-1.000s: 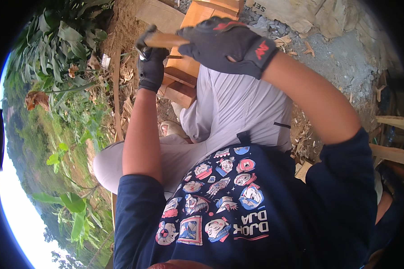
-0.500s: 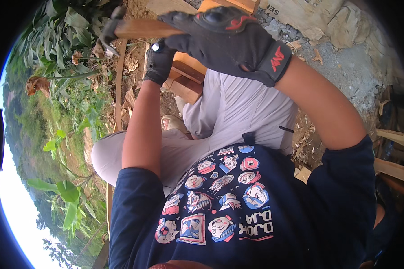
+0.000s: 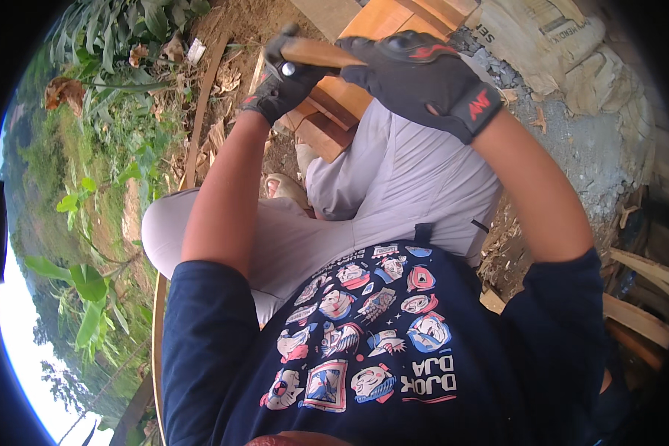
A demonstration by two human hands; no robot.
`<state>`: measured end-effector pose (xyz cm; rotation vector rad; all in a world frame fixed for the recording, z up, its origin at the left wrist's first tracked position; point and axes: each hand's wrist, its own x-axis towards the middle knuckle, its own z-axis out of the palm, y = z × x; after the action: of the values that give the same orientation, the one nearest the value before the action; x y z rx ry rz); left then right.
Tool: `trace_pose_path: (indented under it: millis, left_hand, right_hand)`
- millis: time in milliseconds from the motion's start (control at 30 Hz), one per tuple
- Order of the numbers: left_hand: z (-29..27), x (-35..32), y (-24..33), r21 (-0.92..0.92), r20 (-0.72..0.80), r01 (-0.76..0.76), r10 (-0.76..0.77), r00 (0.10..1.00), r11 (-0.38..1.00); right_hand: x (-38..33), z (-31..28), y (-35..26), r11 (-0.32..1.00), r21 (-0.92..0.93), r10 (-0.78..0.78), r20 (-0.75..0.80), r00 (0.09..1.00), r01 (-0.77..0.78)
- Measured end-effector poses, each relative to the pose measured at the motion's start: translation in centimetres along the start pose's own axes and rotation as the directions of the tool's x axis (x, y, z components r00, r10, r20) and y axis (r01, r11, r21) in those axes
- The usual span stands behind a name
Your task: The person puts on gloves and sits on the ground to assemble a small wooden box. They use a hammer and a nail set to drive nails into the wooden pieces, securing the structure together.
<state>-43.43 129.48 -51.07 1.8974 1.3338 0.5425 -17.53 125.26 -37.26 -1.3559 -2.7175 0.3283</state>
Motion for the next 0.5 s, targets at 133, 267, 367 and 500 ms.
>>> trace_pose_path:
  millis: [133,267,367,500]
  left_hand:
    - [-0.8,-0.5,0.2,0.083,0.129,0.031,-0.042,0.991,0.996]
    - [-0.8,0.1,-2.1,0.112,0.048,-0.107,0.102,0.994,0.988]
    - [-0.5,-0.3,-1.5,0.116,0.005,-0.076,0.076,0.997,0.99]
    - [-2.0,0.2,-1.2,0.122,0.253,0.015,-0.046,0.966,0.992]
  right_hand:
    - [-0.2,-1.1,-1.8,0.977,0.204,-0.003,-0.283,0.959,0.063]
    - [-1.5,1.0,-1.1,0.999,-0.025,-0.039,-0.044,0.998,0.038]
    - [-0.9,-0.9,-2.1,0.997,0.069,0.019,-0.08,0.997,-0.013]
    - [-0.3,-1.4,-3.5,0.969,0.247,0.07,-0.217,0.974,-0.014]
